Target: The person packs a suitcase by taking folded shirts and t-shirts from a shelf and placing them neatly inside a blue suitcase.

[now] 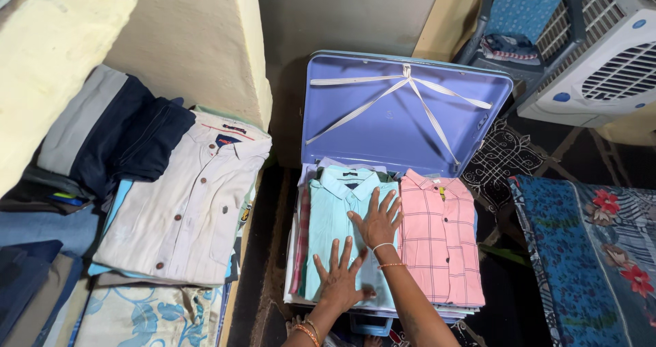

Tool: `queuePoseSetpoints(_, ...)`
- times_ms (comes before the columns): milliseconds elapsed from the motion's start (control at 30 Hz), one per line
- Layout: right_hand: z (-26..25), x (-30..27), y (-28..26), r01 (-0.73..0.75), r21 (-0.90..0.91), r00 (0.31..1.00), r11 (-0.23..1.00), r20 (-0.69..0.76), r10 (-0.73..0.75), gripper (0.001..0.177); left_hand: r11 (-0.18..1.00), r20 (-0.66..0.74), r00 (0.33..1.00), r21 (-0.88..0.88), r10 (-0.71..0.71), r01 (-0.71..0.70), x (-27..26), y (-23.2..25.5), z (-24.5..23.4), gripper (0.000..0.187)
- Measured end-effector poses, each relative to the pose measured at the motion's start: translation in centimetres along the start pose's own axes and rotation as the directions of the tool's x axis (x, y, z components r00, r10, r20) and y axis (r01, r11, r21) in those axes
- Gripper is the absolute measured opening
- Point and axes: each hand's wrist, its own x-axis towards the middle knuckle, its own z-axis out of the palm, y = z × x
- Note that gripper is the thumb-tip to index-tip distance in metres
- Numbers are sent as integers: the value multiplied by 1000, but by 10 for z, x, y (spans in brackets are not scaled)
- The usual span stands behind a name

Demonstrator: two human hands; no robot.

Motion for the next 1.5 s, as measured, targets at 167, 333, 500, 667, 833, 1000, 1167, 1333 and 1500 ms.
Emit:
queuePoseSetpoints(167,16,18,8,13,72,1000,997,-14,-12,119,1000,60,998,-31,-5,7,11,-2,0,121)
queuePoseSetpoints(333,18,25,12,-27,107,1000,994,12,26,131,999,98,995,-43,-15,19,15,0,-1,121)
queuePoseSetpoints(500,15,41,15,-61,125,993,990,103,48,137,998,126,992,-65,-18,27,24,0,-4,122)
queuePoseSetpoints(667,20,41,15,-35,128,999,991,39,30,131,996,104,994,-81,-17,25,27,-1,-1,124)
queuePoseSetpoints(833,41,-17,10,132,205,981,970,-168,-98,94,999,116,993,1,-37,37,22,2,-7,109)
queuePoseSetpoints(1000,54,-83,24,57,326,991,944,-134,-13,74,1000,77,997,10,-14,14,27,-2,8,106)
queuePoseSetpoints(1167,68,-154,36,-45,301,995,953,-75,70,73,970,-490,854,237,173,-61,36,-13,46,93)
queuePoseSetpoints(1333,80,-208,64,-148,242,986,959,-43,163,74,1000,-48,999,22,4,-3,14,1,13,106)
queuePoseSetpoints(1500,76,-243,92,-101,309,974,946,-165,158,67,997,-141,987,-5,70,-72,1,-3,-2,109)
